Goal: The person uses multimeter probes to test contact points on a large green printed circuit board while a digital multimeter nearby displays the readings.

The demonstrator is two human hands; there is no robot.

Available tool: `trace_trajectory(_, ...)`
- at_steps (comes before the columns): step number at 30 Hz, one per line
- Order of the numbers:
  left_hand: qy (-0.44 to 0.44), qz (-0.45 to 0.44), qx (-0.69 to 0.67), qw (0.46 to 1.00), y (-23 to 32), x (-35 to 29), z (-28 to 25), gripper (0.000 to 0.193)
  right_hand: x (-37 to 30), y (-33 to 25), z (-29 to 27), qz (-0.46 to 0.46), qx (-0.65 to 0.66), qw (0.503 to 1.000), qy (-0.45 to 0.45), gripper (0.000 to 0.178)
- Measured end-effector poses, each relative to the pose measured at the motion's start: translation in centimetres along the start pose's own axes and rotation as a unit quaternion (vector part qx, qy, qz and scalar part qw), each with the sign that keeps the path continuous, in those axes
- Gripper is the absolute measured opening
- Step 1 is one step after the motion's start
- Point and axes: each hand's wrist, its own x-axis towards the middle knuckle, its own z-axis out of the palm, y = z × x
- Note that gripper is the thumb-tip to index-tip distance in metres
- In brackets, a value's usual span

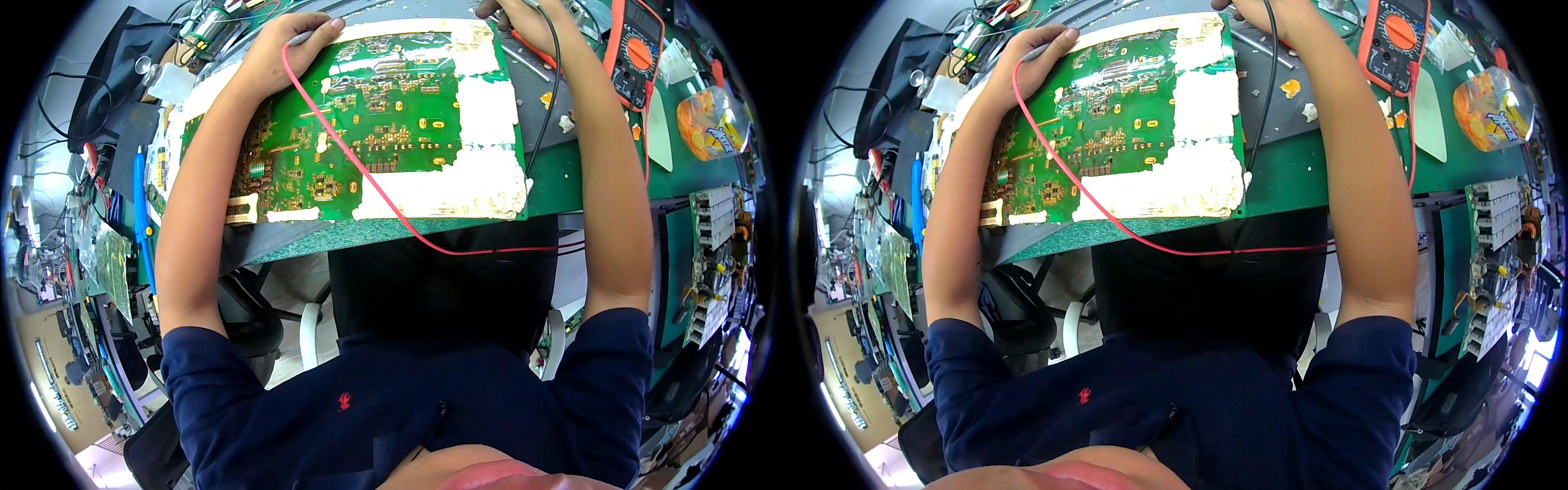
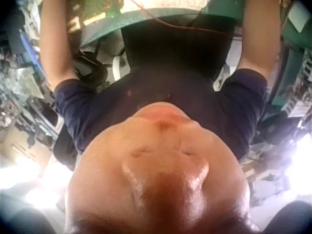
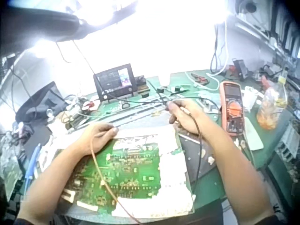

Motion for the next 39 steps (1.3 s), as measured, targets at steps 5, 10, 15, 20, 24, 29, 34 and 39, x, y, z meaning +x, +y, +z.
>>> trace_trajectory(5,0.024,-0.014,0.011,1.0,0.2,-0.1,0.3,0.043,0.0,-1.3,-0.1,-0.087,-0.007,0.993,0.085,0.045)
trace_trajectory(10,0.077,0.009,0.018,0.997,0.7,0.4,1.0,0.031,-1.3,-3.6,-3.6,-0.175,-0.017,0.969,0.171,0.049)
trace_trajectory(15,0.129,0.099,0.057,0.985,1.1,-0.1,0.0,0.033,-7.6,-4.3,-4.0,-0.188,-0.098,0.973,0.094,0.041)
trace_trajectory(20,0.101,0.075,0.011,0.992,9.2,-4.2,-2.9,0.041,-15.9,-4.5,-1.2,-0.231,-0.162,0.956,0.079,0.033)
trace_trajectory(24,0.051,0.095,0.074,0.991,12.3,-11.1,-3.5,0.065,-20.7,-4.0,1.7,-0.332,-0.233,0.914,-0.002,0.057)
trace_trajectory(29,0.052,0.103,0.147,0.982,11.3,-16.6,-3.8,0.068,-20.7,-2.6,2.3,-0.327,-0.305,0.894,-0.03,0.055)
trace_trajectory(34,0.066,0.128,0.184,0.972,9.1,-18.7,-3.1,0.059,-19.9,-1.8,2.2,-0.425,-0.402,0.811,0.007,0.059)
trace_trajectory(39,0.136,0.182,0.224,0.948,8.5,-18.8,-1.8,0.048,-19.3,-0.8,1.9,-0.471,-0.434,0.768,0.026,0.059)
